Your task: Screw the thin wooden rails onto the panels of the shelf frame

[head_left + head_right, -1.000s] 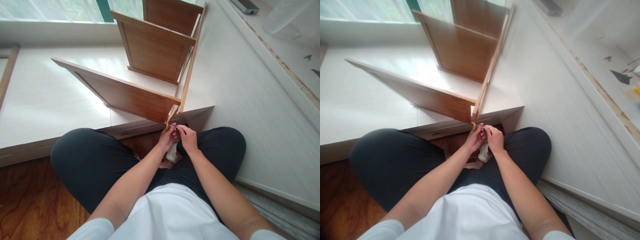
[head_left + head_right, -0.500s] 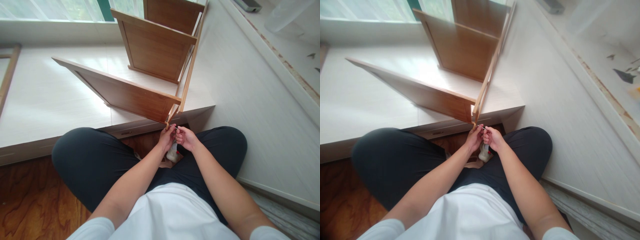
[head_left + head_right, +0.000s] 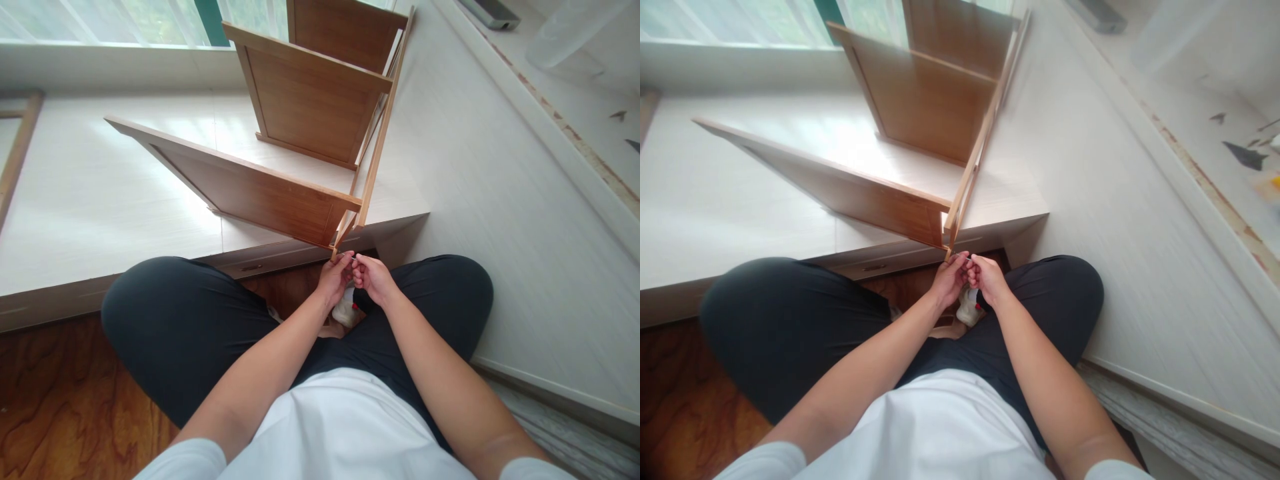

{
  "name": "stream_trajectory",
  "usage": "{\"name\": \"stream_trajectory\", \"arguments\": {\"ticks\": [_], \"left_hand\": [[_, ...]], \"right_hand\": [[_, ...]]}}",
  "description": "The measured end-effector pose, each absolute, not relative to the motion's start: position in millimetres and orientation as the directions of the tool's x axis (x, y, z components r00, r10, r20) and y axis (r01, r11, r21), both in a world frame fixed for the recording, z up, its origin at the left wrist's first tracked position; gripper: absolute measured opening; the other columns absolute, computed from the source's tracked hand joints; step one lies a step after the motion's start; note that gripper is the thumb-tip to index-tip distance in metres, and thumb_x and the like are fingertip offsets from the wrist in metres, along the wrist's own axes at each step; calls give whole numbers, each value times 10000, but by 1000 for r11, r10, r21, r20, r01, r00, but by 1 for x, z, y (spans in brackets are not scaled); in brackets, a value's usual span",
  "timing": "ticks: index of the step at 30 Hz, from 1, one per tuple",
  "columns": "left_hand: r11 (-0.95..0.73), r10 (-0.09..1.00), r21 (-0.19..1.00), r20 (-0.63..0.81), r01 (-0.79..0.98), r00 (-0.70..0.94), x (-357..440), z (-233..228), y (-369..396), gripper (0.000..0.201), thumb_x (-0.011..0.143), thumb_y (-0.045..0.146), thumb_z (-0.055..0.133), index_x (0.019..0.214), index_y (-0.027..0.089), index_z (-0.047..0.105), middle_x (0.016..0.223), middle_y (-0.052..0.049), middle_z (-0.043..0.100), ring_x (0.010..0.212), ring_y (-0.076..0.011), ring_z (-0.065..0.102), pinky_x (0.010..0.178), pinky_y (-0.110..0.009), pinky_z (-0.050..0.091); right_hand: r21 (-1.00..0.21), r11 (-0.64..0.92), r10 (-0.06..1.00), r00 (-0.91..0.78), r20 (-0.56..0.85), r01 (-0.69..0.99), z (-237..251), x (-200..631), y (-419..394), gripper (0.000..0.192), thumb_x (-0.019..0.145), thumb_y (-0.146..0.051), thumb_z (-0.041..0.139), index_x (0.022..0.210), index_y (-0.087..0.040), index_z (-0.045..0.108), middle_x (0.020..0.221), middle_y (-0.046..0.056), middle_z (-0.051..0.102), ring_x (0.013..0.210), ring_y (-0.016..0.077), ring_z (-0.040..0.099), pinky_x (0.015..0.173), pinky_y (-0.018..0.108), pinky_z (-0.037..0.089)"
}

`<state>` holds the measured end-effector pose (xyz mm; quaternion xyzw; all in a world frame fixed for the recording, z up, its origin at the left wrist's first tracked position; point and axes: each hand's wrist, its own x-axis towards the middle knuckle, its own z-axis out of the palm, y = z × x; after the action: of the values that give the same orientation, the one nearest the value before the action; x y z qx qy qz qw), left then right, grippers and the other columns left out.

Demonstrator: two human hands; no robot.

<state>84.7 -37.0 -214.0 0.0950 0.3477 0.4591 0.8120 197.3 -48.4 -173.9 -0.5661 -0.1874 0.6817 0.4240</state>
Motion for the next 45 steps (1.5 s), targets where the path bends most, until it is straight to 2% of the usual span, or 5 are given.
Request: {"name": "stream_trajectory", "arguments": {"ticks": [6,12,38,42,45], "left_hand": [[565,795,417,-507,-712,333,83,-212,-34,444,647,371,929,976,158,720,731,-2,673,589,-100,605,517,-211,411],[544,802,377,-495,-749,333,83,-213,-34,397,656,330,932,961,168,736,688,30,610,619,-78,565,539,-193,391],[510,815,363,-493,-780,303,84,-208,-36,399,657,327,929,994,204,755,868,25,662,650,-48,532,525,-180,369],[506,815,371,-500,-778,292,85,-209,-36,435,639,343,938,1001,196,746,832,31,653,639,-50,543,510,-174,379],[510,814,390,-508,-767,283,85,-211,-37,442,650,360,932,996,182,723,779,29,649,615,-64,570,502,-181,401]], "right_hand": [[-938,-333,929,204,-309,96,-175,191,-54,343,900,-527,612,750,-220,638,529,-33,544,437,115,450,434,236,344],[-904,-137,978,203,-58,405,-164,191,-61,281,972,-443,559,828,-253,708,612,-16,597,551,161,525,587,272,407],[-715,-75,982,174,67,695,-172,198,-58,234,989,-349,567,1080,-321,780,1111,58,774,1000,276,684,889,368,472],[-797,-92,984,176,18,597,-174,196,-55,281,978,-418,554,1012,-254,779,890,50,769,795,225,680,757,323,494],[-920,-206,967,212,-139,335,-176,192,-53,346,939,-502,579,849,-208,738,570,-8,608,521,158,549,526,274,419]]}}
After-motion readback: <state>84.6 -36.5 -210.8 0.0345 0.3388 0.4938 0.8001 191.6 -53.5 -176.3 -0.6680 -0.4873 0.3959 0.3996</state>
